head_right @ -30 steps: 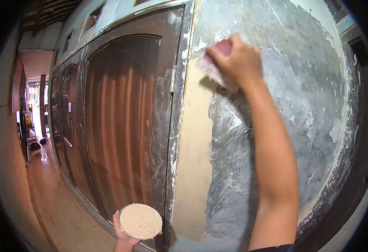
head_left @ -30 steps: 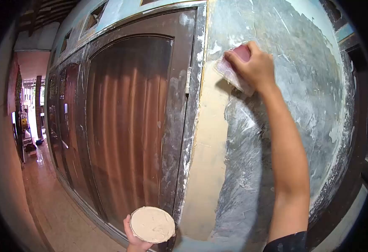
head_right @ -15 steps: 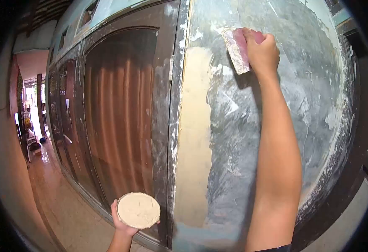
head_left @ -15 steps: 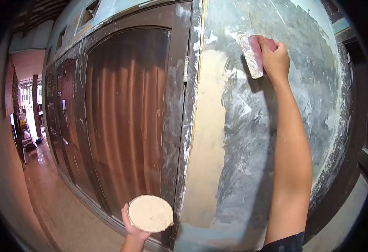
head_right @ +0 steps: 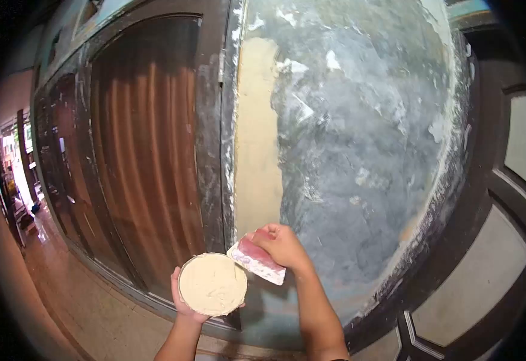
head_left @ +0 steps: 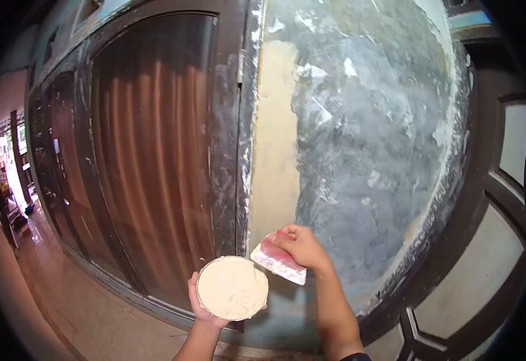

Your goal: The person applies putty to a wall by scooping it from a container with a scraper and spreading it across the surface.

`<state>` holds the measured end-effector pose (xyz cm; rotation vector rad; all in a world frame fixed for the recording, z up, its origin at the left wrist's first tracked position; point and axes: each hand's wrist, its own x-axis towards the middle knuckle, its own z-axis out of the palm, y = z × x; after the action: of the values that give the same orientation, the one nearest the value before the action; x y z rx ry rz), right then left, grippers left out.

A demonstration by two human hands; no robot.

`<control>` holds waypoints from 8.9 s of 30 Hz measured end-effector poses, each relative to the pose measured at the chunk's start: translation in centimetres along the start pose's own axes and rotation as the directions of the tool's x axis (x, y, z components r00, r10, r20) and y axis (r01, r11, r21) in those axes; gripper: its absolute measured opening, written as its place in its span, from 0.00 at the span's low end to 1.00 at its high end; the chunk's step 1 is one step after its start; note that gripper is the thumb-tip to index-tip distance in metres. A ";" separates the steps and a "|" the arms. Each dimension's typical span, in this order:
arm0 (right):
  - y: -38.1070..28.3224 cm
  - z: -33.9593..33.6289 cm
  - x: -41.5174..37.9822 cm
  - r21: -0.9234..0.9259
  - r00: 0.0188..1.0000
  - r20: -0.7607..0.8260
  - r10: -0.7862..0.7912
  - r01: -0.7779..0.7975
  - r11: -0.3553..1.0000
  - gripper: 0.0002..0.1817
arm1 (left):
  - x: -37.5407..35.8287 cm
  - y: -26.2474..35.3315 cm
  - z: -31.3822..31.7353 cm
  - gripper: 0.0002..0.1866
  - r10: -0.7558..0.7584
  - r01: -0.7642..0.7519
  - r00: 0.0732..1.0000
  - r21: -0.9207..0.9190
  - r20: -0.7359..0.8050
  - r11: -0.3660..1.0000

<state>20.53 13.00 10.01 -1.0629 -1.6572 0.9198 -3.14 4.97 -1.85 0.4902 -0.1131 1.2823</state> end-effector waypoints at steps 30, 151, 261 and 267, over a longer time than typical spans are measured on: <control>6.1 -10.5 -14.7 -0.538 0.713 0.073 -0.698 0.617 0.574 0.17 | 3.5 -10.9 -0.3 0.50 0.007 -0.015 0.987 -0.049 -0.162 0.999; 24.8 9.3 -6.3 -0.752 0.906 -0.114 -0.407 0.189 0.631 0.06 | -14.0 -0.4 -13.1 0.40 0.502 -0.477 0.787 0.162 -0.359 0.864; 15.2 7.5 -7.5 -0.509 0.926 0.016 -0.377 0.332 0.795 0.12 | -12.7 -2.4 -16.6 0.43 0.389 -0.425 0.799 0.025 -0.459 0.905; 13.1 7.2 -5.2 -0.333 0.938 0.340 0.069 0.051 0.941 0.21 | -11.0 -3.6 -12.4 0.41 0.309 -0.287 0.905 0.118 -0.291 0.951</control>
<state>17.78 11.90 -5.52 -1.1844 -2.1662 0.8849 -5.27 -0.45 -17.76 0.3365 0.1256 1.6542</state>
